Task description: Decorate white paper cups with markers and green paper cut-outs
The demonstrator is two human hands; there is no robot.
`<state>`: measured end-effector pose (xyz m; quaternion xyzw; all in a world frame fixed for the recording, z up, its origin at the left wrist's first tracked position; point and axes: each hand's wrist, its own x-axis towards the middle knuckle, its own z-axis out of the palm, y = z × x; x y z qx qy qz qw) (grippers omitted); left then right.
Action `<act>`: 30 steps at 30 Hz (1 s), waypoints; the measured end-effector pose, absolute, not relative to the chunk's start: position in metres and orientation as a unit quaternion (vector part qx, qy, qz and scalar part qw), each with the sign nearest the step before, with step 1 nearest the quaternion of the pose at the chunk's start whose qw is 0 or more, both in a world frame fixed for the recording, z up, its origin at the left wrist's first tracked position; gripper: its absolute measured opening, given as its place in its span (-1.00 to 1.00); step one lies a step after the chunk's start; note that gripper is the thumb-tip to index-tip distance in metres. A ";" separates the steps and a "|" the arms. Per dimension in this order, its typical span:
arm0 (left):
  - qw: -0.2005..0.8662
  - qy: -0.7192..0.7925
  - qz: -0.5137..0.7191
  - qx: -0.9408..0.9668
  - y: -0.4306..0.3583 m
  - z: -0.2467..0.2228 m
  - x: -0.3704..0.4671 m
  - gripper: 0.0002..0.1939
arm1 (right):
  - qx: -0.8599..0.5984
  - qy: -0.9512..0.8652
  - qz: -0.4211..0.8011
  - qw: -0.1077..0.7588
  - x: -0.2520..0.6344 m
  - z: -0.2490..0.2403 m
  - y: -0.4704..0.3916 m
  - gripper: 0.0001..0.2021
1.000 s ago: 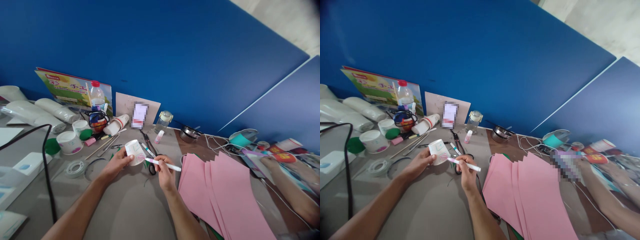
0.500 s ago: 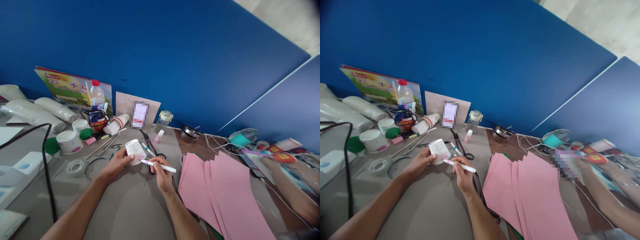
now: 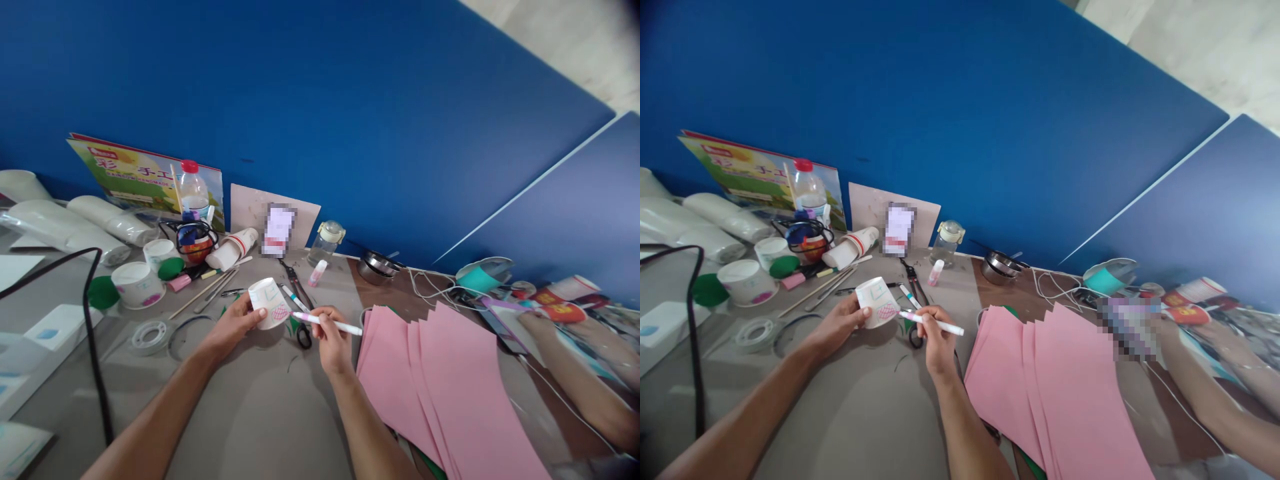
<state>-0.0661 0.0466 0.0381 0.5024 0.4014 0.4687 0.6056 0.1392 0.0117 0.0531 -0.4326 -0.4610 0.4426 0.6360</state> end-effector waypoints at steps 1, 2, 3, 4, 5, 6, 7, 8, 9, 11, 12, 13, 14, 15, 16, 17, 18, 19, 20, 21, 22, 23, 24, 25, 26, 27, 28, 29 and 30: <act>0.609 0.399 0.470 0.499 0.046 0.040 -0.066 -0.31 | -0.424 -0.441 0.450 0.650 0.139 0.055 0.012 -0.75; 0.612 0.397 0.471 0.496 0.046 0.042 -0.065 -0.29 | -0.417 -0.422 0.457 0.663 0.138 0.058 0.013 -0.75; 0.613 0.397 0.472 0.494 0.045 0.043 -0.065 -0.27 | -0.412 -0.405 0.461 0.674 0.138 0.060 0.014 -0.75; 0.613 0.397 0.472 0.494 0.045 0.043 -0.065 -0.26 | -0.409 -0.394 0.462 0.681 0.138 0.062 0.014 -0.75; 0.612 0.398 0.472 0.494 0.045 0.043 -0.065 -0.26 | -0.410 -0.387 0.463 0.684 0.138 0.064 0.015 -0.75; 0.612 0.398 0.472 0.495 0.045 0.043 -0.065 -0.26 | -0.411 -0.385 0.461 0.686 0.138 0.065 0.015 -0.75; 0.611 0.399 0.470 0.496 0.045 0.042 -0.065 -0.27 | -0.412 -0.384 0.459 0.686 0.138 0.066 0.016 -0.75; 0.610 0.401 0.468 0.498 0.045 0.041 -0.065 -0.27 | -0.413 -0.385 0.457 0.687 0.138 0.066 0.016 -0.74; 0.609 0.402 0.466 0.500 0.045 0.040 -0.065 -0.27 | -0.414 -0.387 0.456 0.687 0.138 0.066 0.016 -0.74; 0.605 0.406 0.462 0.506 0.046 0.039 -0.066 -0.27 | -0.413 -0.391 0.458 0.684 0.138 0.066 0.016 -0.73; 0.602 0.408 0.461 0.509 0.046 0.039 -0.066 -0.28 | -0.412 -0.393 0.459 0.682 0.137 0.065 0.015 -0.73; 0.599 0.410 0.460 0.511 0.046 0.039 -0.066 -0.29 | -0.413 -0.395 0.460 0.680 0.136 0.064 0.015 -0.73; 0.598 0.411 0.458 0.513 0.046 0.040 -0.066 -0.29 | -0.414 -0.396 0.459 0.679 0.136 0.063 0.015 -0.71; 0.597 0.411 0.456 0.516 0.046 0.040 -0.066 -0.30 | -0.417 -0.398 0.456 0.678 0.135 0.062 0.015 -0.69; 0.598 0.411 0.454 0.518 0.046 0.041 -0.066 -0.30 | -0.421 -0.401 0.452 0.677 0.135 0.061 0.015 -0.65; 0.599 0.409 0.452 0.520 0.046 0.042 -0.066 -0.30 | -0.427 -0.406 0.447 0.674 0.134 0.059 0.015 -0.62; 0.601 0.406 0.451 0.521 0.046 0.043 -0.065 -0.30 | -0.434 -0.413 0.440 0.669 0.134 0.058 0.015 -0.59; 0.603 0.402 0.451 0.521 0.045 0.043 -0.065 -0.29 | -0.442 -0.423 0.431 0.663 0.134 0.057 0.015 -0.57; 0.606 0.399 0.451 0.521 0.045 0.044 -0.065 -0.29 | -0.449 -0.435 0.419 0.658 0.134 0.056 0.014 -0.56; 0.609 0.396 0.450 0.520 0.045 0.044 -0.064 -0.29 | -0.456 -0.447 0.405 0.655 0.133 0.056 0.014 -0.55; 0.611 0.393 0.449 0.519 0.045 0.044 -0.064 -0.29 | -0.461 -0.457 0.391 0.653 0.133 0.056 0.013 -0.55; 0.612 0.392 0.448 0.520 0.045 0.044 -0.064 -0.31 | -0.465 -0.465 0.377 0.652 0.132 0.056 0.013 -0.55; 0.612 0.392 0.448 0.521 0.045 0.043 -0.064 -0.32 | -0.467 -0.473 0.365 0.652 0.132 0.056 0.013 -0.55; 0.610 0.393 0.448 0.523 0.045 0.043 -0.064 -0.34 | -0.469 -0.478 0.357 0.652 0.131 0.057 0.012 -0.55; 0.608 0.395 0.447 0.524 0.045 0.042 -0.064 -0.36 | -0.472 -0.482 0.351 0.649 0.131 0.057 0.012 -0.54; 0.607 0.397 0.446 0.525 0.045 0.041 -0.064 -0.37 | -0.475 -0.486 0.348 0.646 0.130 0.058 0.012 -0.54; 0.607 0.399 0.444 0.525 0.045 0.040 -0.065 -0.38 | -0.478 -0.491 0.347 0.640 0.130 0.058 0.012 -0.53; 0.609 0.400 0.442 0.524 0.045 0.040 -0.065 -0.38 | -0.480 -0.497 0.345 0.635 0.129 0.058 0.012 -0.53; 0.611 0.400 0.440 0.522 0.045 0.039 -0.065 -0.37 | -0.481 -0.505 0.341 0.630 0.129 0.058 0.012 -0.53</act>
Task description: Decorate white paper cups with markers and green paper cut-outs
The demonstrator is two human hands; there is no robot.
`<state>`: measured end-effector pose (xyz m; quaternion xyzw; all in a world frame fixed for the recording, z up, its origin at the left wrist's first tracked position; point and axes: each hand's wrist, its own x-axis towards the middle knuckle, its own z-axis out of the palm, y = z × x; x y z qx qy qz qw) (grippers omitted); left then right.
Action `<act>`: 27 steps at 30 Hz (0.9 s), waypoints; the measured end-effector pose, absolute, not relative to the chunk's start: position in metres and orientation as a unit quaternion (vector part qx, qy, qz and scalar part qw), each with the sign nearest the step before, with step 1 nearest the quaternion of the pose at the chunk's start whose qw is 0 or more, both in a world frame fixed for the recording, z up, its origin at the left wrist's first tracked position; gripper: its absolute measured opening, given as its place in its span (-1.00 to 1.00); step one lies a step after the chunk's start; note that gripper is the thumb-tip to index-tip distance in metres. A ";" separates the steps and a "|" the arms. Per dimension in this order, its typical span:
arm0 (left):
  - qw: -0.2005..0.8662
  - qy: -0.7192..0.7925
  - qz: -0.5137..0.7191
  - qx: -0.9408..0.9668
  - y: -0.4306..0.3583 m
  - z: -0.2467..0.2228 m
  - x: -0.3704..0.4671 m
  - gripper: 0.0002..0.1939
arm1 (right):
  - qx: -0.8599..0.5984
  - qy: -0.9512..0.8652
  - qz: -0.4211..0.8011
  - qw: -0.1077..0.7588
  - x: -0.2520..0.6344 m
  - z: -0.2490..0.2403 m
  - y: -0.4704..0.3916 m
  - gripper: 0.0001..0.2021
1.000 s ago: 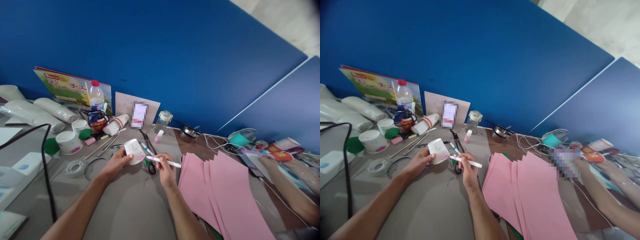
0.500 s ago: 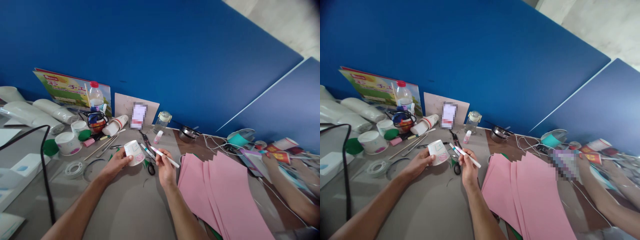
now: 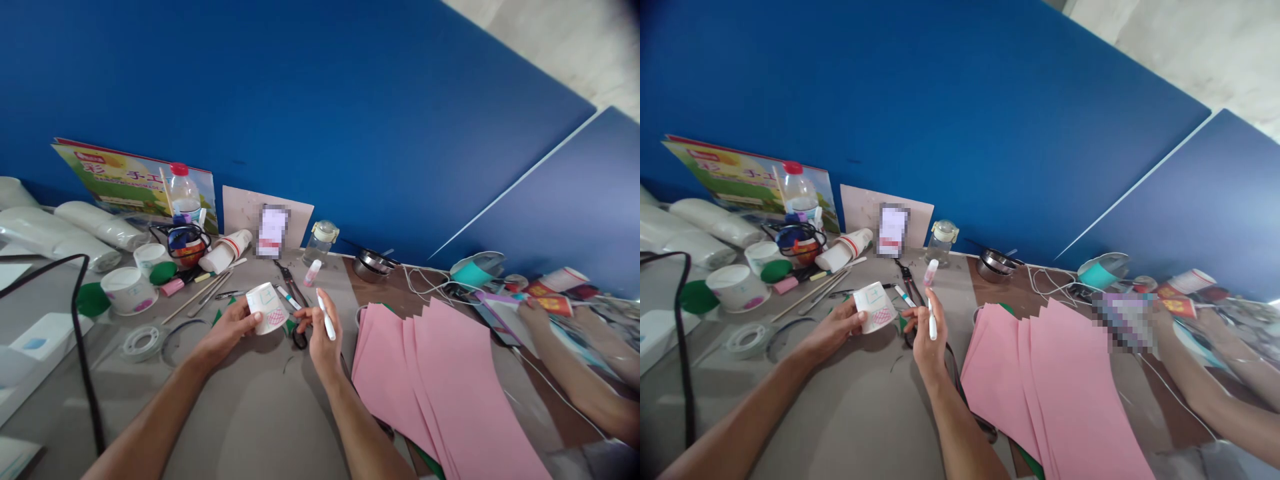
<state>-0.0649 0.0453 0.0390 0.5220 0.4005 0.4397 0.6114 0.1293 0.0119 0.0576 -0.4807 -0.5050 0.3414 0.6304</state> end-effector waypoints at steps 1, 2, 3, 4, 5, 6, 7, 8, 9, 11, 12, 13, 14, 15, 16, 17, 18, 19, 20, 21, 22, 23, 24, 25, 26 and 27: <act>0.615 0.400 0.438 0.520 0.045 0.038 -0.065 -0.37 | -0.481 -0.514 0.336 0.626 0.129 0.057 0.012 -0.54; 0.619 0.398 0.437 0.518 0.045 0.038 -0.065 -0.36 | -0.482 -0.523 0.329 0.621 0.130 0.056 0.012 -0.56; 0.623 0.394 0.436 0.515 0.045 0.038 -0.065 -0.35 | -0.484 -0.531 0.323 0.616 0.130 0.055 0.013 -0.58; 0.629 0.390 0.436 0.513 0.045 0.037 -0.065 -0.34 | -0.487 -0.539 0.318 0.610 0.130 0.053 0.013 -0.61; 0.634 0.386 0.435 0.510 0.045 0.037 -0.065 -0.33 | -0.490 -0.545 0.314 0.604 0.130 0.051 0.013 -0.63; 0.638 0.382 0.436 0.507 0.045 0.037 -0.064 -0.31 | -0.493 -0.551 0.312 0.597 0.130 0.050 0.013 -0.65; 0.640 0.380 0.437 0.505 0.045 0.037 -0.064 -0.29 | -0.494 -0.557 0.311 0.590 0.130 0.048 0.013 -0.66; 0.641 0.380 0.437 0.504 0.045 0.037 -0.064 -0.28 | -0.494 -0.563 0.312 0.585 0.130 0.047 0.013 -0.67; 0.641 0.379 0.438 0.503 0.046 0.037 -0.063 -0.27 | -0.492 -0.568 0.315 0.580 0.130 0.046 0.013 -0.67; 0.642 0.375 0.437 0.507 0.046 0.038 -0.063 -0.27 | -0.484 -0.572 0.326 0.576 0.129 0.045 0.014 -0.68; 0.642 0.373 0.436 0.509 0.046 0.038 -0.063 -0.27 | -0.479 -0.570 0.334 0.578 0.129 0.044 0.014 -0.68; 0.642 0.371 0.435 0.511 0.046 0.038 -0.063 -0.27 | -0.473 -0.566 0.343 0.581 0.128 0.044 0.015 -0.68; 0.641 0.370 0.434 0.513 0.046 0.038 -0.064 -0.27 | -0.468 -0.562 0.352 0.585 0.128 0.044 0.015 -0.68; 0.639 0.372 0.434 0.515 0.046 0.038 -0.064 -0.27 | -0.463 -0.557 0.359 0.588 0.128 0.044 0.016 -0.69; 0.636 0.374 0.433 0.518 0.046 0.037 -0.064 -0.27 | -0.461 -0.553 0.364 0.591 0.128 0.043 0.017 -0.69; 0.633 0.376 0.432 0.521 0.046 0.037 -0.064 -0.27 | -0.459 -0.550 0.365 0.594 0.128 0.043 0.018 -0.70; 0.631 0.377 0.430 0.524 0.046 0.036 -0.065 -0.27 | -0.458 -0.549 0.365 0.596 0.128 0.043 0.018 -0.70; 0.628 0.376 0.430 0.528 0.047 0.036 -0.065 -0.27 | -0.458 -0.549 0.363 0.597 0.128 0.042 0.018 -0.69; 0.626 0.375 0.430 0.531 0.047 0.035 -0.065 -0.27 | -0.457 -0.551 0.361 0.597 0.129 0.042 0.018 -0.69; 0.624 0.375 0.431 0.533 0.047 0.035 -0.065 -0.27 | -0.458 -0.555 0.359 0.595 0.129 0.042 0.018 -0.68; 0.620 0.376 0.432 0.536 0.047 0.035 -0.064 -0.27 | -0.459 -0.559 0.358 0.591 0.129 0.042 0.018 -0.68; 0.616 0.379 0.432 0.538 0.047 0.035 -0.064 -0.27 | -0.460 -0.564 0.357 0.586 0.129 0.042 0.018 -0.67; 0.613 0.380 0.432 0.541 0.047 0.036 -0.063 -0.27 | -0.462 -0.567 0.358 0.580 0.130 0.042 0.017 -0.67; 0.610 0.380 0.432 0.545 0.047 0.037 -0.063 -0.28 | -0.462 -0.570 0.361 0.577 0.130 0.043 0.017 -0.67; 0.607 0.377 0.432 0.550 0.047 0.039 -0.062 -0.29 | -0.459 -0.571 0.365 0.574 0.129 0.043 0.017 -0.67; 0.605 0.372 0.432 0.556 0.047 0.040 -0.062 -0.30 | -0.456 -0.571 0.369 0.575 0.129 0.044 0.016 -0.67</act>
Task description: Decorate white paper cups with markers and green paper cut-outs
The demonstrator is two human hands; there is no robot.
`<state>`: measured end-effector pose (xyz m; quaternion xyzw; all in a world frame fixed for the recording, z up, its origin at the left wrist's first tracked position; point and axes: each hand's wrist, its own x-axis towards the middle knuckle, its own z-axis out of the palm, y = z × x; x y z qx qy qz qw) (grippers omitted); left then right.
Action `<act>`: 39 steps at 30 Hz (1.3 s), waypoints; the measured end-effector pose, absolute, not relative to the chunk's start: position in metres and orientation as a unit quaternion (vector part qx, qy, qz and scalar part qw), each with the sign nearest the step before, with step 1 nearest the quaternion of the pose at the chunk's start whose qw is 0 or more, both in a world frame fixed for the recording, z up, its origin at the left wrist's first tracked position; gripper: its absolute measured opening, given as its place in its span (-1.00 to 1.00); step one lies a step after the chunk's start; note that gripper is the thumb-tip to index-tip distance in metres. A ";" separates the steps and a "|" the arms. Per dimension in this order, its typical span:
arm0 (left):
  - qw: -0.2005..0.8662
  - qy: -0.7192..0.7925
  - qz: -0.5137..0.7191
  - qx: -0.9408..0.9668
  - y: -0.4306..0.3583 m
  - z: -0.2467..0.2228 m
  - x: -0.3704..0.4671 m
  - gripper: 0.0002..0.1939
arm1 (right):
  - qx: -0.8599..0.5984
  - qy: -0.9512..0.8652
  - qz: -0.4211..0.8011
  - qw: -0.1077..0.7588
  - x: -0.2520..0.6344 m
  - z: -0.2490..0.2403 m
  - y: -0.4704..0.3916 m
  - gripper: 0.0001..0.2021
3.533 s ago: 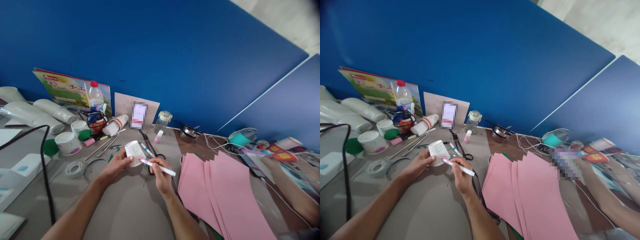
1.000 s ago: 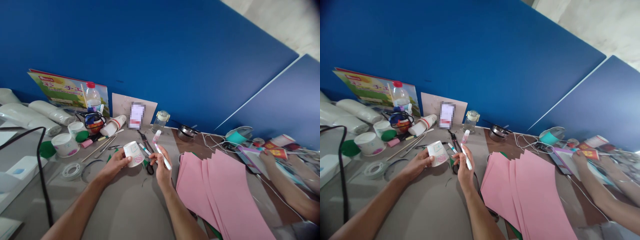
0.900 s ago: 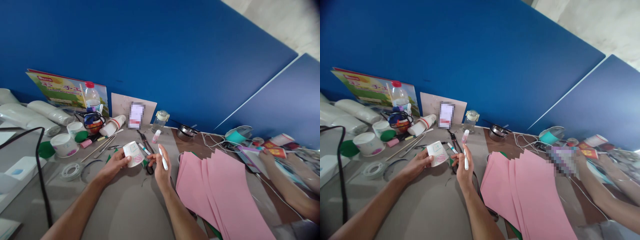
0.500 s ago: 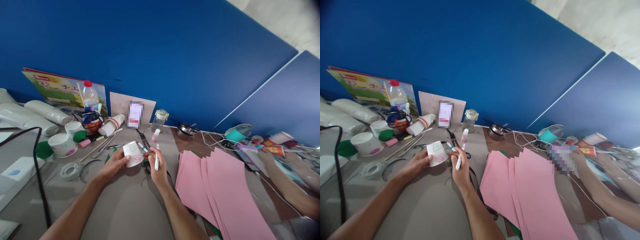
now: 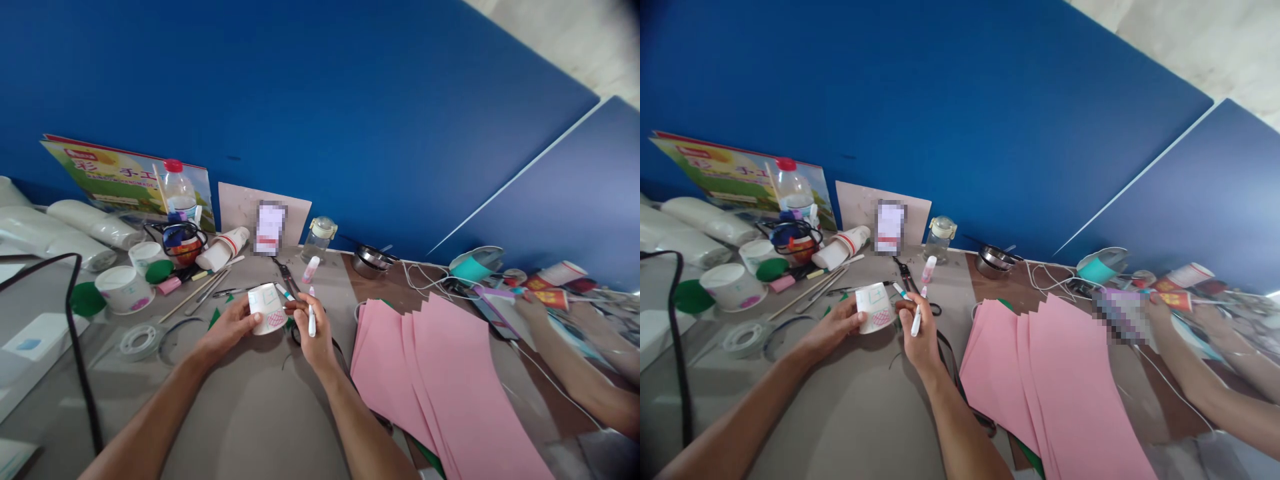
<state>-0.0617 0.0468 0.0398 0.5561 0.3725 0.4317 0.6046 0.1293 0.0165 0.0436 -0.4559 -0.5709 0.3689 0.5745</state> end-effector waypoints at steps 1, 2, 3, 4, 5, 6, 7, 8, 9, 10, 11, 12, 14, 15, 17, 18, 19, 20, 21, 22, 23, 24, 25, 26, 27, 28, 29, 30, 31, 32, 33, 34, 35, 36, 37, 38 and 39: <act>0.603 0.368 0.431 0.562 0.047 0.041 -0.061 -0.31 | -0.452 -0.570 0.373 0.576 0.129 0.044 0.016 -0.67; 0.601 0.364 0.428 0.568 0.047 0.041 -0.061 -0.31 | -0.449 -0.569 0.377 0.576 0.129 0.045 0.016 -0.67; 0.600 0.362 0.424 0.574 0.047 0.041 -0.061 -0.31 | -0.447 -0.570 0.381 0.575 0.128 0.045 0.016 -0.67; 0.597 0.363 0.420 0.580 0.047 0.041 -0.061 -0.31 | -0.445 -0.571 0.386 0.572 0.128 0.046 0.016 -0.67; 0.591 0.365 0.416 0.586 0.047 0.040 -0.061 -0.31 | -0.443 -0.573 0.391 0.568 0.127 0.046 0.016 -0.67; 0.583 0.368 0.415 0.593 0.048 0.039 -0.061 -0.32 | -0.441 -0.575 0.396 0.564 0.127 0.046 0.016 -0.68; 0.572 0.371 0.415 0.602 0.048 0.038 -0.061 -0.33 | -0.442 -0.577 0.400 0.559 0.127 0.046 0.016 -0.68; 0.560 0.374 0.417 0.610 0.049 0.037 -0.061 -0.34 | -0.444 -0.578 0.403 0.554 0.127 0.046 0.016 -0.68; 0.549 0.377 0.419 0.617 0.049 0.037 -0.061 -0.35 | -0.446 -0.579 0.405 0.549 0.127 0.046 0.016 -0.68; 0.542 0.381 0.420 0.621 0.049 0.038 -0.061 -0.36 | -0.448 -0.579 0.409 0.545 0.127 0.046 0.016 -0.67; 0.537 0.386 0.421 0.621 0.049 0.039 -0.061 -0.36 | -0.447 -0.580 0.413 0.541 0.128 0.046 0.016 -0.67; 0.534 0.392 0.421 0.619 0.048 0.041 -0.060 -0.36 | -0.444 -0.580 0.419 0.539 0.128 0.047 0.016 -0.67; 0.529 0.411 0.424 0.609 0.047 0.046 -0.060 -0.37 | -0.436 -0.585 0.426 0.535 0.128 0.048 0.016 -0.68; 0.527 0.421 0.426 0.603 0.046 0.048 -0.059 -0.38 | -0.434 -0.589 0.426 0.532 0.128 0.048 0.015 -0.68; 0.526 0.434 0.430 0.591 0.044 0.051 -0.058 -0.40 | -0.434 -0.601 0.417 0.526 0.128 0.047 0.015 -0.66; 0.529 0.437 0.432 0.586 0.043 0.051 -0.058 -0.41 | -0.437 -0.607 0.408 0.523 0.128 0.046 0.015 -0.64; 0.532 0.437 0.433 0.582 0.043 0.052 -0.058 -0.40 | -0.443 -0.614 0.397 0.519 0.128 0.044 0.015 -0.64; 0.536 0.434 0.434 0.579 0.042 0.052 -0.057 -0.39 | -0.452 -0.619 0.383 0.515 0.127 0.042 0.015 -0.64; 0.539 0.431 0.435 0.578 0.042 0.052 -0.057 -0.38 | -0.462 -0.624 0.368 0.512 0.127 0.040 0.015 -0.65; 0.541 0.428 0.434 0.579 0.042 0.052 -0.057 -0.37 | -0.472 -0.628 0.351 0.510 0.127 0.037 0.015 -0.68; 0.544 0.426 0.432 0.580 0.041 0.053 -0.058 -0.36 | -0.479 -0.630 0.335 0.510 0.126 0.035 0.015 -0.71; 0.547 0.423 0.429 0.581 0.041 0.053 -0.058 -0.36 | -0.485 -0.632 0.322 0.512 0.126 0.034 0.015 -0.74; 0.552 0.420 0.427 0.580 0.040 0.052 -0.058 -0.35 | -0.488 -0.632 0.312 0.515 0.125 0.034 0.016 -0.78; 0.559 0.418 0.427 0.576 0.040 0.052 -0.058 -0.36 | -0.491 -0.629 0.306 0.520 0.125 0.033 0.015 -0.81; 0.567 0.416 0.430 0.567 0.040 0.051 -0.058 -0.38 | -0.493 -0.624 0.302 0.526 0.124 0.034 0.015 -0.83; 0.576 0.413 0.437 0.554 0.039 0.049 -0.058 -0.40 | -0.496 -0.619 0.299 0.531 0.124 0.034 0.016 -0.84; 0.586 0.407 0.445 0.541 0.039 0.047 -0.058 -0.43 | -0.499 -0.614 0.299 0.534 0.123 0.035 0.016 -0.84; 0.597 0.399 0.454 0.527 0.039 0.045 -0.058 -0.45 | -0.501 -0.609 0.297 0.538 0.122 0.035 0.016 -0.83; 0.611 0.386 0.461 0.515 0.040 0.043 -0.058 -0.46 | -0.503 -0.605 0.296 0.542 0.121 0.035 0.016 -0.83; 0.626 0.371 0.464 0.504 0.040 0.041 -0.059 -0.47 | -0.505 -0.601 0.293 0.546 0.121 0.036 0.016 -0.83; 0.642 0.357 0.466 0.494 0.040 0.040 -0.059 -0.45 | -0.505 -0.598 0.289 0.551 0.120 0.036 0.016 -0.84; 0.655 0.346 0.466 0.484 0.040 0.040 -0.059 -0.42 | -0.505 -0.595 0.285 0.556 0.119 0.037 0.016 -0.84; 0.668 0.337 0.466 0.473 0.040 0.039 -0.060 -0.38 | -0.505 -0.594 0.279 0.561 0.119 0.038 0.017 -0.85; 0.677 0.331 0.466 0.463 0.040 0.040 -0.061 -0.35 | -0.503 -0.595 0.273 0.564 0.119 0.039 0.017 -0.85; 0.684 0.326 0.467 0.455 0.040 0.040 -0.062 -0.33 | -0.501 -0.597 0.269 0.566 0.119 0.040 0.017 -0.86; 0.690 0.320 0.468 0.449 0.040 0.041 -0.062 -0.33 | -0.498 -0.600 0.267 0.567 0.119 0.040 0.017 -0.86; 0.695 0.314 0.469 0.445 0.040 0.041 -0.063 -0.34 | -0.494 -0.601 0.267 0.568 0.119 0.041 0.017 -0.86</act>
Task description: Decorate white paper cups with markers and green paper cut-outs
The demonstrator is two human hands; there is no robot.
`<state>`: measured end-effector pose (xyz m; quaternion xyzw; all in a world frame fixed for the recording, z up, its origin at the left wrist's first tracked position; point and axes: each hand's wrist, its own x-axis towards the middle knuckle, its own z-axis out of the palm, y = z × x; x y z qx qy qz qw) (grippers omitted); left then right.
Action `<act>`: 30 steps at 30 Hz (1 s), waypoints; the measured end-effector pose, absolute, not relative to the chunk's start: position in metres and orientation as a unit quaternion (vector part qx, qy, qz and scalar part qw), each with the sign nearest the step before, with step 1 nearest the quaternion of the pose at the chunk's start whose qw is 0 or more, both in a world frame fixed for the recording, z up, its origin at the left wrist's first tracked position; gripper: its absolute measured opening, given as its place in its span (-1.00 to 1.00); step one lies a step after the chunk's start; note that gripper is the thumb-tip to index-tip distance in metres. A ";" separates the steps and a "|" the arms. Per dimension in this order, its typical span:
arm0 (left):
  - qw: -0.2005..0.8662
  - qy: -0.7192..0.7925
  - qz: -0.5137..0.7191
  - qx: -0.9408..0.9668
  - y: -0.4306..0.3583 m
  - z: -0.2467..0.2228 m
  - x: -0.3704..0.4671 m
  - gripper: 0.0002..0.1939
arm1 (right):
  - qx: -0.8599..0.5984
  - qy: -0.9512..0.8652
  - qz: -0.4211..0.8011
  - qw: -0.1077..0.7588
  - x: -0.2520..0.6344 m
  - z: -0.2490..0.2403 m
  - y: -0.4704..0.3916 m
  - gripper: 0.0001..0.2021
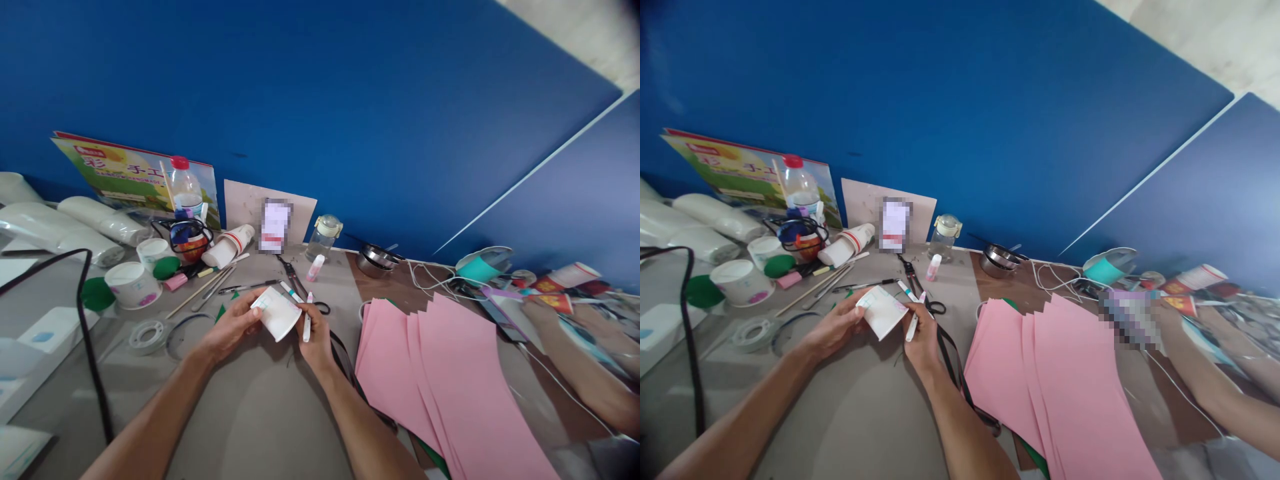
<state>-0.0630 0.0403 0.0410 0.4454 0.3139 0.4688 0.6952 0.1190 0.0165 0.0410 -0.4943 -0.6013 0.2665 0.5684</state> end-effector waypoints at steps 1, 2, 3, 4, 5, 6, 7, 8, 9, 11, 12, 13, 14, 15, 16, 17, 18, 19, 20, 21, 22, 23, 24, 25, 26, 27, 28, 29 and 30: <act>0.699 0.309 0.469 0.443 0.040 0.041 -0.063 -0.36 | -0.491 -0.601 0.268 0.571 0.119 0.041 0.017 -0.87; 0.702 0.306 0.467 0.442 0.040 0.042 -0.064 -0.37 | -0.489 -0.599 0.270 0.574 0.120 0.040 0.017 -0.87; 0.703 0.305 0.466 0.442 0.040 0.042 -0.063 -0.36 | -0.487 -0.596 0.272 0.577 0.120 0.039 0.017 -0.88; 0.704 0.306 0.463 0.443 0.040 0.043 -0.063 -0.35 | -0.486 -0.592 0.275 0.581 0.121 0.038 0.018 -0.88; 0.704 0.308 0.461 0.444 0.040 0.044 -0.063 -0.33 | -0.485 -0.587 0.279 0.585 0.122 0.036 0.018 -0.89; 0.704 0.310 0.457 0.446 0.040 0.044 -0.062 -0.31 | -0.484 -0.583 0.283 0.588 0.122 0.035 0.019 -0.89; 0.703 0.312 0.454 0.450 0.039 0.045 -0.061 -0.29 | -0.485 -0.578 0.287 0.590 0.123 0.033 0.020 -0.88; 0.701 0.313 0.449 0.456 0.039 0.046 -0.060 -0.27 | -0.486 -0.573 0.290 0.592 0.123 0.032 0.020 -0.87; 0.700 0.314 0.442 0.465 0.039 0.047 -0.059 -0.27 | -0.488 -0.569 0.291 0.594 0.123 0.031 0.020 -0.86; 0.700 0.316 0.421 0.483 0.038 0.048 -0.058 -0.28 | -0.495 -0.565 0.283 0.596 0.123 0.031 0.020 -0.85; 0.700 0.317 0.410 0.491 0.038 0.049 -0.057 -0.28 | -0.501 -0.564 0.271 0.598 0.123 0.031 0.020 -0.84; 0.701 0.318 0.400 0.497 0.038 0.050 -0.057 -0.28 | -0.510 -0.563 0.252 0.600 0.123 0.031 0.019 -0.84; 0.703 0.316 0.393 0.502 0.037 0.050 -0.056 -0.28 | -0.521 -0.561 0.227 0.602 0.124 0.031 0.018 -0.84; 0.704 0.315 0.386 0.507 0.036 0.051 -0.056 -0.27 | -0.533 -0.560 0.199 0.602 0.125 0.032 0.017 -0.84; 0.704 0.314 0.380 0.511 0.036 0.050 -0.055 -0.27 | -0.543 -0.562 0.171 0.601 0.126 0.032 0.016 -0.84; 0.706 0.312 0.374 0.515 0.035 0.050 -0.054 -0.27 | -0.550 -0.565 0.144 0.598 0.128 0.032 0.014 -0.84; 0.707 0.309 0.369 0.518 0.034 0.049 -0.053 -0.28 | -0.553 -0.573 0.120 0.593 0.129 0.032 0.013 -0.84; 0.708 0.306 0.364 0.522 0.033 0.048 -0.051 -0.29 | -0.553 -0.583 0.100 0.587 0.131 0.032 0.011 -0.82; 0.710 0.300 0.359 0.525 0.032 0.047 -0.050 -0.29 | -0.553 -0.593 0.080 0.579 0.133 0.032 0.010 -0.80; 0.714 0.293 0.354 0.528 0.031 0.047 -0.048 -0.28 | -0.555 -0.603 0.060 0.570 0.135 0.033 0.009 -0.78; 0.718 0.287 0.348 0.530 0.030 0.047 -0.046 -0.26 | -0.556 -0.611 0.038 0.562 0.136 0.034 0.008 -0.77; 0.721 0.283 0.342 0.532 0.029 0.048 -0.044 -0.25 | -0.558 -0.618 0.018 0.554 0.137 0.036 0.008 -0.78; 0.722 0.281 0.338 0.534 0.027 0.050 -0.042 -0.25 | -0.558 -0.624 0.000 0.547 0.137 0.038 0.008 -0.79; 0.721 0.281 0.337 0.537 0.026 0.052 -0.039 -0.25 | -0.556 -0.630 -0.016 0.542 0.137 0.039 0.009 -0.80; 0.716 0.281 0.342 0.540 0.025 0.054 -0.037 -0.26 | -0.550 -0.638 -0.030 0.538 0.137 0.041 0.009 -0.81; 0.710 0.281 0.348 0.543 0.024 0.055 -0.035 -0.28 | -0.543 -0.646 -0.041 0.535 0.136 0.043 0.010 -0.82; 0.706 0.282 0.356 0.544 0.023 0.057 -0.034 -0.29 | -0.536 -0.653 -0.051 0.532 0.135 0.044 0.010 -0.83; 0.702 0.287 0.361 0.542 0.022 0.057 -0.033 -0.31 | -0.529 -0.660 -0.061 0.530 0.135 0.044 0.011 -0.83; 0.701 0.297 0.365 0.537 0.022 0.057 -0.032 -0.34 | -0.522 -0.667 -0.071 0.527 0.134 0.045 0.011 -0.82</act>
